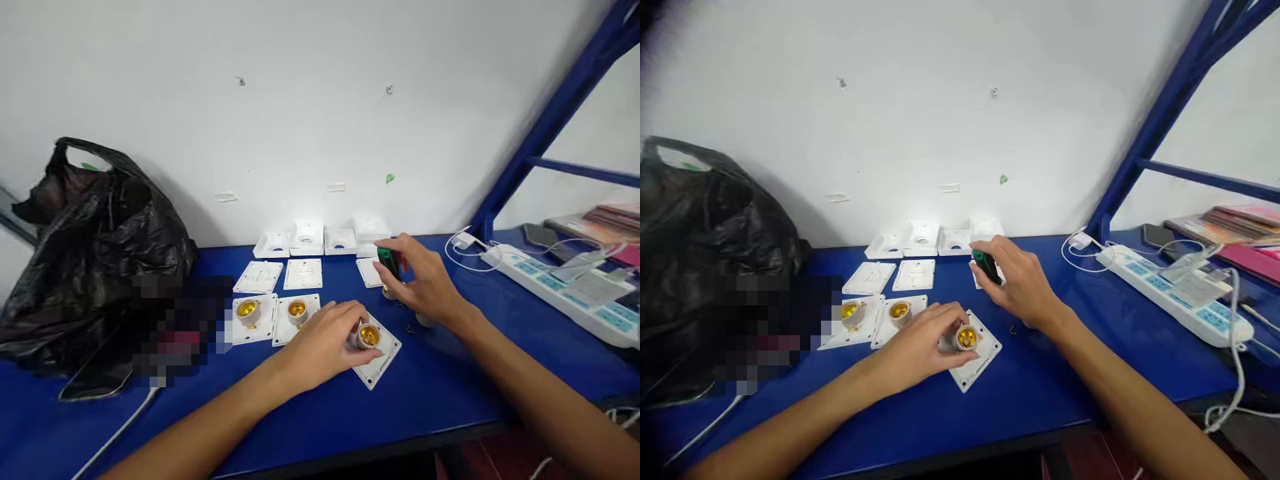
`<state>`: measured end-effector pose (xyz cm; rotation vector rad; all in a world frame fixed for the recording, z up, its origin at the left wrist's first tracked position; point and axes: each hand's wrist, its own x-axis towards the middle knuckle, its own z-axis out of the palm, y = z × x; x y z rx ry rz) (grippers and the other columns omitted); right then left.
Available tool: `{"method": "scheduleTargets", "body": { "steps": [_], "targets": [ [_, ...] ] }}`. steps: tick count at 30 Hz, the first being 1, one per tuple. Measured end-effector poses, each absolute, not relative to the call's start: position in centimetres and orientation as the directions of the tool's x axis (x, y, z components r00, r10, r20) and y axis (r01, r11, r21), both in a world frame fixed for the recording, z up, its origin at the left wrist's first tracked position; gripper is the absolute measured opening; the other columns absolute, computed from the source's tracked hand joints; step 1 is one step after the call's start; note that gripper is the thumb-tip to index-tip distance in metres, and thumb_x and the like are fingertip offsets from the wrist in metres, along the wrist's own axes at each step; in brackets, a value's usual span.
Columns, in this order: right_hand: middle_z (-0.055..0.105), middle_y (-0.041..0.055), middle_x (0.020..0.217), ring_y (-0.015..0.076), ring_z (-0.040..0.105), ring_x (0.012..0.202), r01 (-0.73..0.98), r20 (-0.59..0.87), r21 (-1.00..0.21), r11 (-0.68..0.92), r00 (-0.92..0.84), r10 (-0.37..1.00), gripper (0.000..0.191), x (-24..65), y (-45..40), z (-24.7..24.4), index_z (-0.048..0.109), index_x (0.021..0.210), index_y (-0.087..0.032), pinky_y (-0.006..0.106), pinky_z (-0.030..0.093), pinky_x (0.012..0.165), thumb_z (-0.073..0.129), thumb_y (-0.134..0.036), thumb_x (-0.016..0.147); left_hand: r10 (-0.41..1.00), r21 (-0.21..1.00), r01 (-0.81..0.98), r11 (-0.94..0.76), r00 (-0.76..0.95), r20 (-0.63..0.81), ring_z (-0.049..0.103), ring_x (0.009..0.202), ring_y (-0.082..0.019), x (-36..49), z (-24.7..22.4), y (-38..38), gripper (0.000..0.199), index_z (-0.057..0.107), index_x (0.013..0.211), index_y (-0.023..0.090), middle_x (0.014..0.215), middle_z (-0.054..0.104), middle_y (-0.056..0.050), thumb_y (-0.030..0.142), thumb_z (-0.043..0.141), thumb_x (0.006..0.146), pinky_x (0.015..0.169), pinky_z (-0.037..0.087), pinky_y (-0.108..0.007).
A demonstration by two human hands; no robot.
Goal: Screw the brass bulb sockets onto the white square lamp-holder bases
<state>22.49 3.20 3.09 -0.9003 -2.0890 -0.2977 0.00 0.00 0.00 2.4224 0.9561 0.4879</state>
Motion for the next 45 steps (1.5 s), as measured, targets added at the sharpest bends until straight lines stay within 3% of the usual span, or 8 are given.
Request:
{"method": "scheduleTargets", "body": {
  "steps": [6, 13, 18, 25, 31, 37, 45],
  "targets": [
    [0.063, 0.0030, 0.092, 0.0151, 0.059, 0.075, 0.713, 0.748, -0.079, 0.696, -0.419, 0.515, 0.026, 22.5, 3.4, 3.1, 0.056, 0.126, -0.021, 0.029, 0.045, 0.064, 0.062, -0.023, 0.101, 0.706, 0.534, 0.543, -0.648, 0.690, 0.156, 0.053, 0.075, -0.016, 0.1, 0.3, 0.0, 0.039, 0.050, 0.089, 0.022, 0.083, 0.058, 0.006, 0.046, 0.080, 0.088, 0.089, 0.040, -0.036],
    [0.065, 0.0030, 0.093, 0.0150, 0.060, 0.074, 0.713, 0.745, -0.091, 0.695, -0.415, 0.523, 0.026, 22.5, 3.4, 2.9, 0.056, 0.125, -0.022, 0.029, 0.047, 0.064, 0.062, -0.024, 0.100, 0.710, 0.520, 0.553, -0.651, 0.686, 0.159, 0.046, 0.070, -0.016, 0.1, 0.5, 0.1, 0.046, 0.044, 0.080, 0.022, 0.078, 0.055, 0.006, 0.049, 0.081, 0.085, 0.077, 0.036, -0.031],
    [0.065, 0.0029, 0.092, 0.0151, 0.060, 0.074, 0.712, 0.743, -0.086, 0.697, -0.420, 0.521, 0.026, 22.5, 3.6, 2.8, 0.057, 0.125, -0.022, 0.029, 0.046, 0.063, 0.062, -0.025, 0.100, 0.698, 0.546, 0.535, -0.645, 0.703, 0.136, 0.046, 0.069, -0.016, 0.1, 0.3, 0.4, 0.045, 0.049, 0.086, 0.022, 0.077, 0.055, 0.006, 0.053, 0.082, 0.083, 0.076, 0.033, -0.030],
    [0.063, 0.0016, 0.090, 0.0151, 0.059, 0.074, 0.688, 0.760, -0.110, 0.717, -0.407, 0.507, 0.028, 22.5, 3.5, 2.9, 0.057, 0.125, -0.023, 0.030, 0.048, 0.064, 0.064, -0.023, 0.099, 0.688, 0.572, 0.517, -0.637, 0.716, 0.120, 0.051, 0.072, -0.017, -0.1, -0.1, 0.7, 0.041, 0.056, 0.095, 0.023, 0.082, 0.058, 0.007, 0.038, 0.088, 0.074, 0.079, 0.033, -0.030],
    [0.060, -0.0017, 0.087, 0.0138, 0.056, 0.069, 0.611, 0.876, -0.251, 0.751, -0.187, 0.445, 0.034, 22.1, 2.8, 3.1, 0.059, 0.125, -0.026, 0.030, 0.051, 0.062, 0.070, -0.019, 0.093, 0.677, 0.570, 0.495, -0.655, 0.719, 0.154, 0.052, 0.072, -0.015, 0.0, 0.2, 0.5, 0.026, 0.058, 0.091, 0.022, 0.082, 0.058, 0.007, 0.031, 0.081, 0.082, 0.079, 0.033, -0.030],
    [0.061, 0.0013, 0.100, 0.0142, 0.059, 0.075, 0.514, 0.937, -0.331, 0.791, 0.080, 0.340, 0.037, 21.8, 2.6, 2.9, 0.062, 0.124, -0.030, 0.028, 0.053, 0.059, 0.072, -0.022, 0.090, 0.664, 0.528, 0.494, -0.691, 0.722, 0.194, 0.049, 0.068, -0.015, 0.1, -0.2, 0.5, 0.032, 0.055, 0.087, 0.021, 0.076, 0.054, 0.007, 0.039, 0.082, 0.084, 0.079, 0.034, -0.030],
    [0.059, 0.0015, 0.100, 0.0138, 0.061, 0.069, 0.438, 0.916, -0.399, 0.806, 0.161, 0.367, 0.032, 20.4, 1.4, 2.9, 0.062, 0.122, -0.029, 0.031, 0.056, 0.057, 0.070, -0.027, 0.090, 0.662, 0.522, 0.491, -0.698, 0.721, 0.207, 0.051, 0.070, -0.016, 0.2, -0.8, 0.5, 0.039, 0.052, 0.085, 0.022, 0.075, 0.053, 0.006, 0.051, 0.078, 0.087, 0.081, 0.037, -0.032]
  ]
}}
